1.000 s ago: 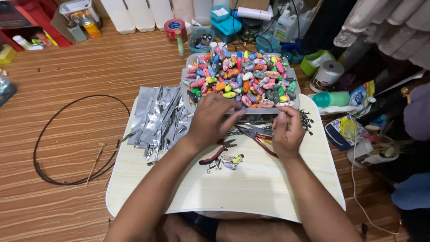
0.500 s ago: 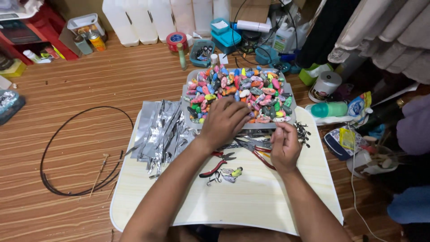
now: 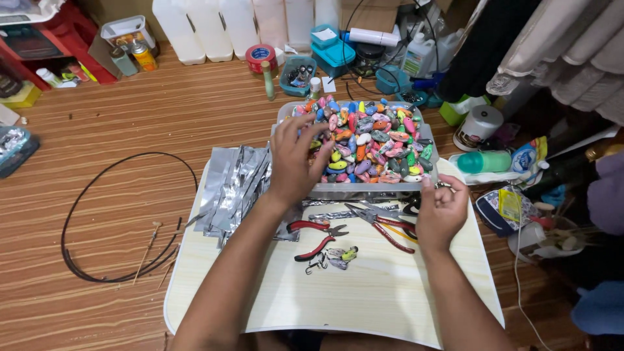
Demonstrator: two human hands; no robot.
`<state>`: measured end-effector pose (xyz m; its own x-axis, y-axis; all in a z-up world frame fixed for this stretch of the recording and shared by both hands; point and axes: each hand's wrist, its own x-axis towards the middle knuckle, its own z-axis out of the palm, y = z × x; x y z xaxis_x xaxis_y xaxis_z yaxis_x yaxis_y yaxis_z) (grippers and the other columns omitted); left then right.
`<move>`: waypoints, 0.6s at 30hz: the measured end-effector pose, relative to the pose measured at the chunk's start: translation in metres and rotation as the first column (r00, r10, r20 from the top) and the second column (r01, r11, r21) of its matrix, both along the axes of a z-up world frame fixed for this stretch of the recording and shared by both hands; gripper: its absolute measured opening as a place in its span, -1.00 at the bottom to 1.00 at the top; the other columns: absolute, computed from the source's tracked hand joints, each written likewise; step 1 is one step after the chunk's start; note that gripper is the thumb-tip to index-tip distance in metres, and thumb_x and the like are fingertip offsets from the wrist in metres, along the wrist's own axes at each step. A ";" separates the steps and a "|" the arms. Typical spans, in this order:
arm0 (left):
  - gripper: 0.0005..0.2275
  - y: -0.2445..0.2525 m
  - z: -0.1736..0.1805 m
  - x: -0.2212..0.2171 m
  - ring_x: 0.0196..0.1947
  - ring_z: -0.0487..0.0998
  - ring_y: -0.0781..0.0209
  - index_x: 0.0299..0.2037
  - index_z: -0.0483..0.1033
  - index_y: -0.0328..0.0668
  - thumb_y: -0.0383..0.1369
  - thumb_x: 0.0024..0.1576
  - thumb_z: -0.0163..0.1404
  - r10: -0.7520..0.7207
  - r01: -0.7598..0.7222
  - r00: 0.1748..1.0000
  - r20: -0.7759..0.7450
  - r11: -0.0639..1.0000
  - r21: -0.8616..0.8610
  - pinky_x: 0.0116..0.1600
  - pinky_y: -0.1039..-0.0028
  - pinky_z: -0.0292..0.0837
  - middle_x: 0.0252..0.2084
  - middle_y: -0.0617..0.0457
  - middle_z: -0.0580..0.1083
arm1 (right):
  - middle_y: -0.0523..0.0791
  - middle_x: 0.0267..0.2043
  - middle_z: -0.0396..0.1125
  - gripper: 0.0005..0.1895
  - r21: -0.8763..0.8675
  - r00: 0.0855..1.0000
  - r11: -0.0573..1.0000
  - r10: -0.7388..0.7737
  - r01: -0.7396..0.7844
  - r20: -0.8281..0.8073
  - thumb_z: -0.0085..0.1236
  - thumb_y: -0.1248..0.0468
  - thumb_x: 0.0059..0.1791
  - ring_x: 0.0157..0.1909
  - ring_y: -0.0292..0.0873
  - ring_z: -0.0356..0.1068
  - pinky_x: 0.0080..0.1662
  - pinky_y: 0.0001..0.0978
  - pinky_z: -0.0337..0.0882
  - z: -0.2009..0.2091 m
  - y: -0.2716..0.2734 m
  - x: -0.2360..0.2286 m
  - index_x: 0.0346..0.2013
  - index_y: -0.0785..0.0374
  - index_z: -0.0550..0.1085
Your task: Assembling fishing lures by attaching hooks and wires to lure bodies using pliers.
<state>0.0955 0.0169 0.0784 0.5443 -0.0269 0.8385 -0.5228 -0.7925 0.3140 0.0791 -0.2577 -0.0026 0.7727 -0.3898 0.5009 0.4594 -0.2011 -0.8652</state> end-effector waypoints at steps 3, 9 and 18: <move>-0.73 0.000 -0.007 -0.001 0.24 0.34 -0.17 0.10 0.50 -0.03 -0.21 0.24 0.11 0.021 -0.023 0.999 -0.030 0.997 -0.073 0.25 0.04 0.23 0.16 -0.05 0.39 | -0.25 -0.59 0.12 -0.69 0.122 0.995 0.992 0.054 -0.044 -0.080 0.19 0.36 0.15 -0.60 -0.40 0.08 -0.46 -0.60 0.07 0.003 -0.001 0.004 0.10 0.28 0.28; -0.60 0.002 -0.022 0.006 0.30 0.27 -0.28 0.16 0.42 -0.13 -0.14 0.19 0.14 0.050 -0.056 0.995 -0.086 0.996 -0.068 0.37 -0.04 0.11 0.21 -0.20 0.32 | -0.27 -0.55 0.09 -0.65 0.424 0.953 0.900 0.209 -0.100 -0.218 0.15 0.28 0.13 -0.61 -0.46 -0.01 -0.54 -0.66 -0.01 0.016 0.008 0.003 0.13 0.25 0.25; -0.63 0.007 -0.026 0.006 0.30 0.31 -0.33 0.21 0.34 -0.25 -0.24 0.27 0.02 0.018 -0.038 0.995 -0.101 0.978 -0.205 0.40 -0.06 0.09 0.17 -0.29 0.33 | -0.26 -0.60 0.01 -0.87 0.550 0.933 0.825 0.288 -0.127 -0.217 0.05 0.27 0.11 -0.69 -0.44 0.01 -0.58 -0.65 -0.05 -0.021 -0.001 0.015 -0.16 0.13 0.27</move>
<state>0.1015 0.0242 0.0527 0.6226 0.1573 0.7665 -0.4598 -0.7191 0.5211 0.0945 -0.2587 -0.0232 0.9392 -0.3426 0.0217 0.1620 0.3865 -0.9079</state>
